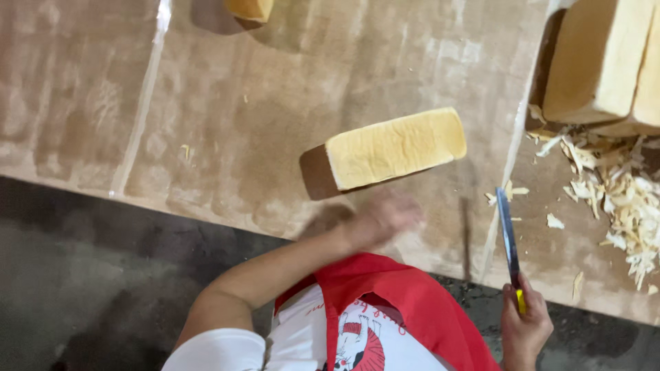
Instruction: The person removes the outer crust from loaves of bread by hand using a long blade, handling the loaves one at a time and rotating them to clear each side.
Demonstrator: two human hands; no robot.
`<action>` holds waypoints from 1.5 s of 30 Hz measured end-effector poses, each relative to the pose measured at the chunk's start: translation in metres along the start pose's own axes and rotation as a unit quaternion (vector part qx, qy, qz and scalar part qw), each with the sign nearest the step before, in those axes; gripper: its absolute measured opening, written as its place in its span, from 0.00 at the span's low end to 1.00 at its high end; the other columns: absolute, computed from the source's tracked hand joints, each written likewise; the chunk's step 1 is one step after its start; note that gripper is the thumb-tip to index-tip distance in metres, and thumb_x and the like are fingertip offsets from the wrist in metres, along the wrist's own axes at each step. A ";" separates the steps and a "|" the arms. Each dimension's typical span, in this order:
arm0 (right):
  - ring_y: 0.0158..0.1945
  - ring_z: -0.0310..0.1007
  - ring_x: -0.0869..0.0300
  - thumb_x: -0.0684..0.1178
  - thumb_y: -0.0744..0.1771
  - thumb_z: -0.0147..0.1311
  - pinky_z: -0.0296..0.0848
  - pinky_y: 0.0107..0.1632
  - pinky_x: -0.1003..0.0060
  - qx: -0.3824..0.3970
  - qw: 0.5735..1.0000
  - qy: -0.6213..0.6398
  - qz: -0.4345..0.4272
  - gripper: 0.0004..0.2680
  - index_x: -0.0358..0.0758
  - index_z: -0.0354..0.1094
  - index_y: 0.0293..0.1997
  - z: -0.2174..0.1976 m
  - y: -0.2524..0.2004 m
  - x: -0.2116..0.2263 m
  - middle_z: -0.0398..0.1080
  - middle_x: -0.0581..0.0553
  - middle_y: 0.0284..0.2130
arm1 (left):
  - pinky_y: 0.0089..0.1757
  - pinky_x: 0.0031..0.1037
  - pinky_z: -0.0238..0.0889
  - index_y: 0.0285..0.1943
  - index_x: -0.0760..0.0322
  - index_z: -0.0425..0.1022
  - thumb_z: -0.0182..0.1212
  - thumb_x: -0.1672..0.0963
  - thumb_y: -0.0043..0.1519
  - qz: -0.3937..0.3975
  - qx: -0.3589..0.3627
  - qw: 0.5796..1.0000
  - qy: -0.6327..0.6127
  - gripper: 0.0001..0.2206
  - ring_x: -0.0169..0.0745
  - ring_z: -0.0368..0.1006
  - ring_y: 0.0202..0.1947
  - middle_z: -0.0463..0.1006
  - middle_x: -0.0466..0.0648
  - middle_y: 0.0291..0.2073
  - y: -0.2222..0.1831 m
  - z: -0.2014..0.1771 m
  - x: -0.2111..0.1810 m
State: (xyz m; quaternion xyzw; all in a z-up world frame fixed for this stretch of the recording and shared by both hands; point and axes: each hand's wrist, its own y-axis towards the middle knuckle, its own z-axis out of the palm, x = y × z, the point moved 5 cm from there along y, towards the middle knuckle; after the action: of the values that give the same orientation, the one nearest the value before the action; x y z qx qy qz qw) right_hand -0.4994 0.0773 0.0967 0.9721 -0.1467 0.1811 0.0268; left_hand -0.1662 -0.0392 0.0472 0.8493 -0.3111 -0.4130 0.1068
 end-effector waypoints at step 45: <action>0.37 0.77 0.59 0.37 0.65 0.63 0.74 0.42 0.66 0.008 0.958 0.193 -0.211 0.12 0.34 0.75 0.53 -0.057 0.003 0.210 0.76 0.40 0.41 | 0.70 0.53 0.49 0.79 0.70 0.33 0.81 0.51 0.43 -0.083 -0.165 0.981 -0.062 0.61 0.70 0.51 0.72 0.50 0.66 0.71 0.047 -0.133 0.000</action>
State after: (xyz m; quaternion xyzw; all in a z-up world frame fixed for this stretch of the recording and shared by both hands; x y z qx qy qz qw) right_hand -0.3329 0.0226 0.2256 0.9278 0.0715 0.3564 0.0842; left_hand -0.0853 -0.0861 0.1526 0.8154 -0.1735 -0.5180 0.1914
